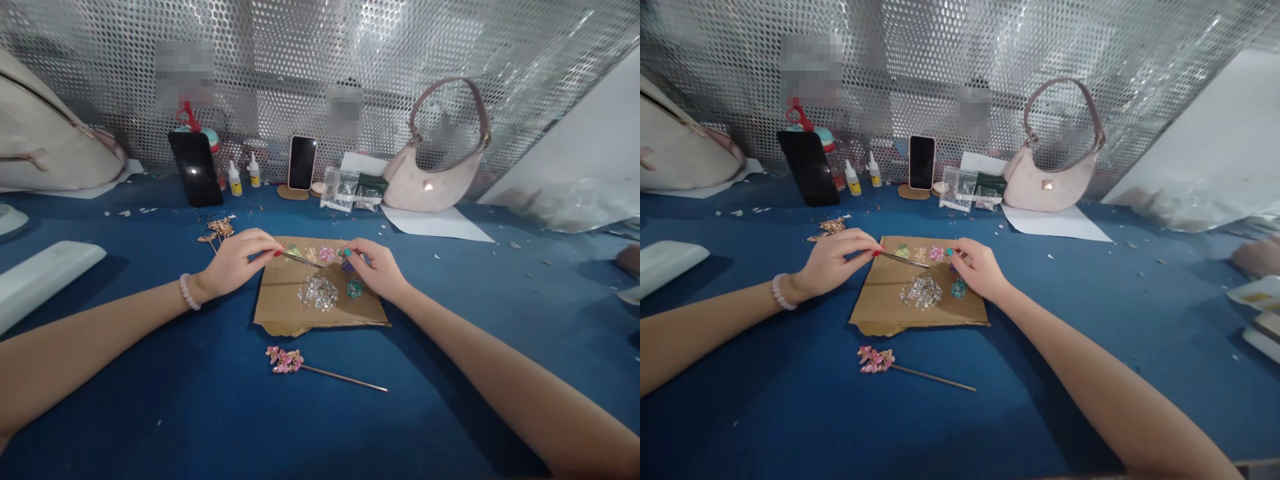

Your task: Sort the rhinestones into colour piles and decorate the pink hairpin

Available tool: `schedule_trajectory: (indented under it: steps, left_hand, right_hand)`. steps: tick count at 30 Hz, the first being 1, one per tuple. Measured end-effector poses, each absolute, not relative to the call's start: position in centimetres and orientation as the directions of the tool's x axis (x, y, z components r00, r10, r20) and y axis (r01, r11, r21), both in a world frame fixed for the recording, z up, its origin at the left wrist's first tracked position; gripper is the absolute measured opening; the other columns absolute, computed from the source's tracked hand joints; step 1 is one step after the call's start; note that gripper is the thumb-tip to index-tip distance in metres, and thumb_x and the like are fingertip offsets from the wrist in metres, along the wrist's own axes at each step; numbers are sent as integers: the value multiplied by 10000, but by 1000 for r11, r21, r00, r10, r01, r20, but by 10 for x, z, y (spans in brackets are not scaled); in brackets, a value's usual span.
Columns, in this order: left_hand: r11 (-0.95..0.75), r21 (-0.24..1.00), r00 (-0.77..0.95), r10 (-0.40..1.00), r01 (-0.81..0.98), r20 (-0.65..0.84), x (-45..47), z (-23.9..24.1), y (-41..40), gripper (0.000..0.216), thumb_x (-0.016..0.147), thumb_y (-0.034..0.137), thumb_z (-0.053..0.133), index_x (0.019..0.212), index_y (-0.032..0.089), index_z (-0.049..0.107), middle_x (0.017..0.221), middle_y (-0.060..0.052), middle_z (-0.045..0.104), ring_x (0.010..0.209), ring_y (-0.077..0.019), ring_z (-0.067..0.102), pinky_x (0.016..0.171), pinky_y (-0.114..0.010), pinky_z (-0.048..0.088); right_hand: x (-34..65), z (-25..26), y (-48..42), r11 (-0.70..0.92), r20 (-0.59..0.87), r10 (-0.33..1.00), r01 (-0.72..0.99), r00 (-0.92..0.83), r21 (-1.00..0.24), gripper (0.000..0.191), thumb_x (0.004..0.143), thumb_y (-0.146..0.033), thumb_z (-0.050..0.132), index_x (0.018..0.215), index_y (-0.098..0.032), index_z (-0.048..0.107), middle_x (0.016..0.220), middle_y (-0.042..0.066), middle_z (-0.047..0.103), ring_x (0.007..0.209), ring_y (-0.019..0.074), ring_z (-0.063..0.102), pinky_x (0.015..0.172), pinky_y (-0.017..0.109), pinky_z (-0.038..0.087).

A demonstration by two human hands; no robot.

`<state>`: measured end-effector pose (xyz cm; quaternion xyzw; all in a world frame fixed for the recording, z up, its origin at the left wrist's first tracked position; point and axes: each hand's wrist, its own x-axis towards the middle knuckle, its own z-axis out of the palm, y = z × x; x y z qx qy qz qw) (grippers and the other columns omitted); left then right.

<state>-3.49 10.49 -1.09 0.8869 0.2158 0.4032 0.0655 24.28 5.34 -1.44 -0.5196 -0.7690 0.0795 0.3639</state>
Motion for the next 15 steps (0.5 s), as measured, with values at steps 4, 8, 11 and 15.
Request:
schedule_trajectory:
  steps: [4, 8, 11, 15]
  left_hand:
    - [-740, 580, 399, 673, 342, 623, -25, -5, 84, 160, 874, 277, 560, 865, 188, 692, 886, -35, 709, 791, -157, 643, 674, -260, 532]
    - [-646, 725, 391, 748, 239, 537, -15, -1, 60, 160, 849, 299, 592, 850, 185, 704, 866, -34, 716, 729, -153, 645, 601, -251, 525]
    - [-699, 693, 475, 678, 176, 562, -11, 1, 48, 155, 864, 287, 571, 835, 196, 694, 837, -26, 707, 743, -153, 644, 638, -262, 523]
    - [-726, 663, 578, 624, 181, 526, -12, 1, 48, 126, 859, 290, 578, 936, 195, 607, 827, -22, 665, 727, -144, 609, 652, -269, 495]
  right_hand:
    - [224, -2, 37, 508, 471, 842, 681, -262, -528, 210, 830, -226, 464, 909, -197, 657, 913, 64, 700, 833, 182, 638, 735, 323, 484]
    - [203, 12, 17, 585, 445, 811, 558, -380, -589, 127, 816, -239, 549, 853, -223, 669, 966, 46, 700, 946, 193, 637, 830, 345, 488]
    - [194, 18, 6, 650, 507, 756, 376, -415, -661, 201, 876, -223, 496, 1012, -251, 640, 1012, 39, 686, 943, 163, 630, 817, 333, 498]
    - [192, 21, 0, 653, 557, 755, 321, -345, -686, 223, 932, -299, 413, 878, -257, 625, 996, 50, 637, 972, 169, 595, 857, 365, 474]
